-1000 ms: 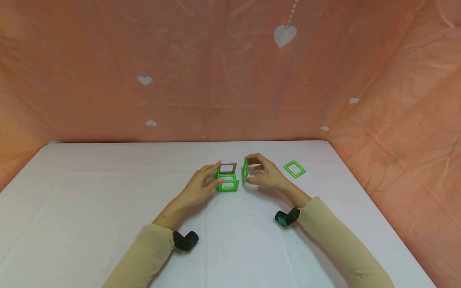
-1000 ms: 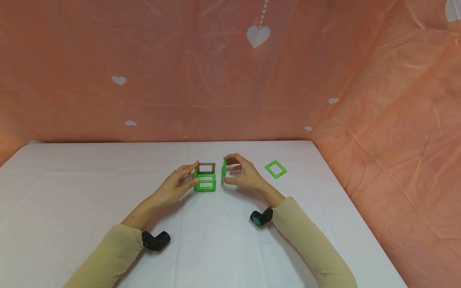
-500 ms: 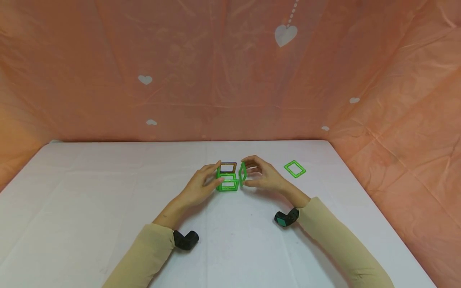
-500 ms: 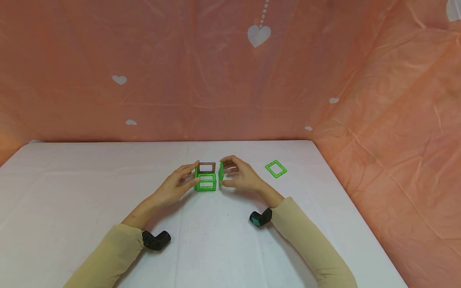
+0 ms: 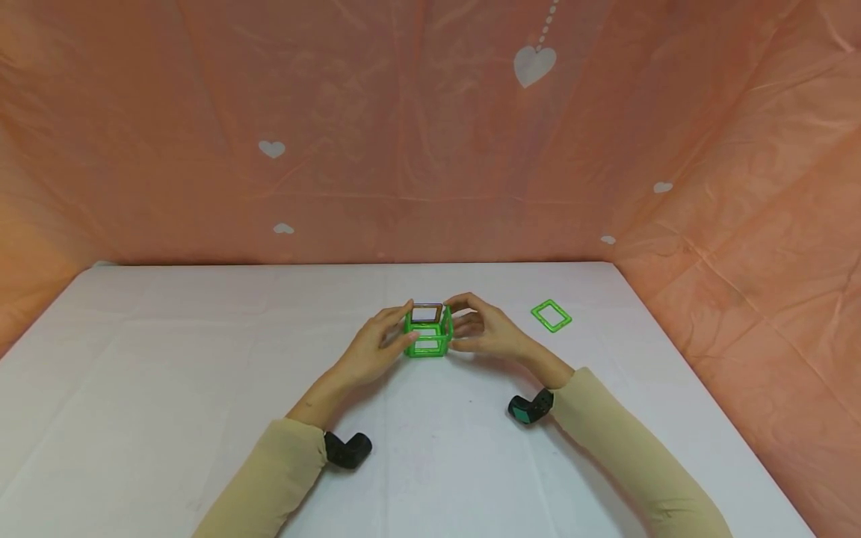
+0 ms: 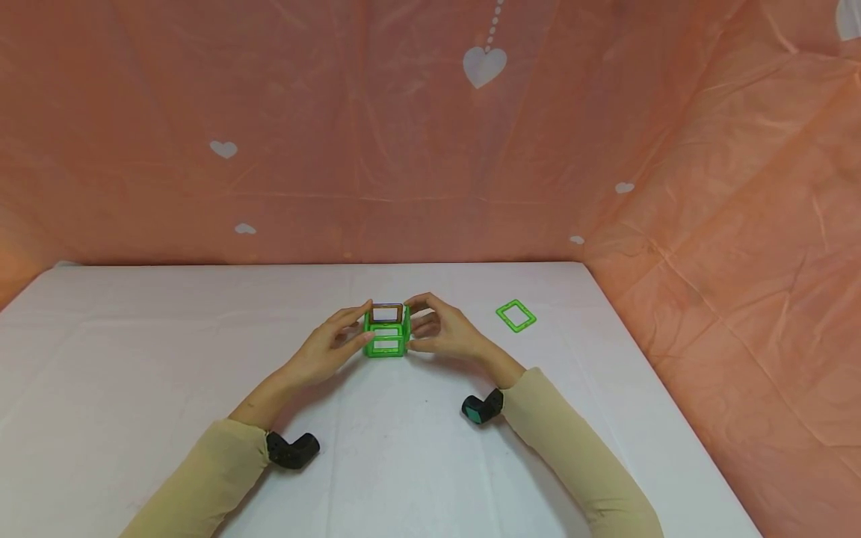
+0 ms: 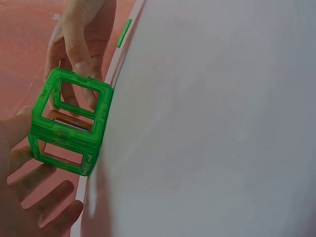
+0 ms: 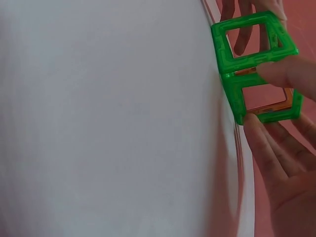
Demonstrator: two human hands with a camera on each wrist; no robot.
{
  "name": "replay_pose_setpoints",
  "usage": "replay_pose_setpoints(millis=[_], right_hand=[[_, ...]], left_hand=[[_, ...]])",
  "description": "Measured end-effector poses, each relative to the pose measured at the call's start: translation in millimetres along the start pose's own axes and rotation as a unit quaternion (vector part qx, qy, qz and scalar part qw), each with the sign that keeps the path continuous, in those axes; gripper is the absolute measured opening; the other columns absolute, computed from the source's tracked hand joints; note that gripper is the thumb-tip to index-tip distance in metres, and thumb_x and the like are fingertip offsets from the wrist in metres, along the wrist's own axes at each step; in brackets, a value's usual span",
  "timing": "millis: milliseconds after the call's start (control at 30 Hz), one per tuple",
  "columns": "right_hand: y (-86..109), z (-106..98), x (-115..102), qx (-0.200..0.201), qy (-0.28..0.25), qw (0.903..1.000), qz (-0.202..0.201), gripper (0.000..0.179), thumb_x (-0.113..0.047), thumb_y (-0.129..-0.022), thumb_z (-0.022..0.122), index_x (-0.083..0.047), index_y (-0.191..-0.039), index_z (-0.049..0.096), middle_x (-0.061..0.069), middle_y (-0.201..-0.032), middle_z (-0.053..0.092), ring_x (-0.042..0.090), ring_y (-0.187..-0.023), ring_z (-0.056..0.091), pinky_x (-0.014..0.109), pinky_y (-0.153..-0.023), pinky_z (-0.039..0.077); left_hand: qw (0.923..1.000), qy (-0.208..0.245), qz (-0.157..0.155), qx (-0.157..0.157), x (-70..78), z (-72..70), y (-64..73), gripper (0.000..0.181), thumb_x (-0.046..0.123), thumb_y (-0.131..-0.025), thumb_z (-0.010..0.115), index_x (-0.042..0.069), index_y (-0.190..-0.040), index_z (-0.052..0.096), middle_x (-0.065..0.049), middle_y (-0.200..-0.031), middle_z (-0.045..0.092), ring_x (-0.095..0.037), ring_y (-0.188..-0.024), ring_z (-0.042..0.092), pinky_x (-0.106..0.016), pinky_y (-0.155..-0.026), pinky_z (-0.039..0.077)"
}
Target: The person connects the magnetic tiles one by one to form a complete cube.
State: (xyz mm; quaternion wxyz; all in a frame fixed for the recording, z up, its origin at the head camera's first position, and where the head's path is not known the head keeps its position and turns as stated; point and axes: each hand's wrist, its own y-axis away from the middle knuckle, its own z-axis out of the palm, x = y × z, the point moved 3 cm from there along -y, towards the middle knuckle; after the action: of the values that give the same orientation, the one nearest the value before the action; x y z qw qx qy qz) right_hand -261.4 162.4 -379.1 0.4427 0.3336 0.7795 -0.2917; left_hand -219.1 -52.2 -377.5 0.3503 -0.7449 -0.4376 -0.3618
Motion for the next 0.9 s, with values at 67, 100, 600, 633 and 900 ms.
replay_pose_setpoints(millis=[67, 100, 600, 633, 900], right_hand=[[-0.3, -0.1, 0.3, -0.002, -0.003, 1.0, 0.005, 0.063, 0.008, -0.076, 0.074, 0.007, -0.131, 0.043, 0.026, -0.128, 0.051, 0.039, -0.106, 0.062, 0.039, -0.09, 0.053], [-0.5, -0.2, 0.6, -0.002, -0.003, 1.0, 0.007, 0.063, 0.007, -0.076, 0.074, 0.006, -0.131, 0.044, 0.026, -0.127, 0.052, 0.038, -0.105, 0.063, 0.038, -0.09, 0.053], [0.8, -0.3, -0.4, -0.006, 0.039, 0.9991, 0.016, 0.063, -0.001, -0.078, 0.074, -0.002, -0.135, 0.047, 0.023, -0.125, 0.059, 0.029, -0.103, 0.065, 0.038, -0.092, 0.052], [1.1, -0.6, -0.4, -0.006, 0.046, 0.9988, 0.018, 0.064, -0.002, -0.078, 0.074, -0.002, -0.136, 0.047, 0.022, -0.124, 0.059, 0.029, -0.104, 0.065, 0.037, -0.092, 0.052], [4.8, -5.6, -9.8, 0.011, 0.087, 0.9961, 0.012, 0.067, -0.004, -0.078, 0.076, 0.003, -0.137, 0.046, 0.022, -0.126, 0.059, 0.035, -0.114, 0.06, 0.044, -0.094, 0.051]], left_hand=[[1.0, -0.001, -0.002, 0.002, -0.2, 0.0, 0.0, 0.058, 0.017, -0.096, 0.058, 0.001, -0.146, 0.035, -0.021, -0.144, 0.043, -0.04, -0.132, 0.042, -0.056, -0.104, 0.038], [1.0, 0.0, -0.004, 0.004, -0.3, 0.1, -0.1, 0.058, 0.017, -0.096, 0.058, 0.001, -0.147, 0.035, -0.02, -0.144, 0.043, -0.04, -0.132, 0.043, -0.056, -0.104, 0.039], [0.9999, 0.004, -0.005, 0.016, -4.0, 1.6, 0.4, 0.058, 0.015, -0.095, 0.061, 0.002, -0.146, 0.037, -0.02, -0.141, 0.046, -0.035, -0.12, 0.056, -0.046, -0.101, 0.045], [0.9999, 0.002, -0.005, 0.014, -3.8, 1.4, 0.5, 0.058, 0.016, -0.095, 0.06, 0.002, -0.146, 0.037, -0.02, -0.142, 0.046, -0.035, -0.121, 0.055, -0.046, -0.101, 0.045], [0.9996, -0.003, -0.027, -0.002, -4.4, -0.2, 1.9, 0.065, 0.022, -0.097, 0.057, 0.006, -0.151, 0.026, -0.02, -0.147, 0.041, -0.039, -0.126, 0.05, -0.052, -0.105, 0.04]])
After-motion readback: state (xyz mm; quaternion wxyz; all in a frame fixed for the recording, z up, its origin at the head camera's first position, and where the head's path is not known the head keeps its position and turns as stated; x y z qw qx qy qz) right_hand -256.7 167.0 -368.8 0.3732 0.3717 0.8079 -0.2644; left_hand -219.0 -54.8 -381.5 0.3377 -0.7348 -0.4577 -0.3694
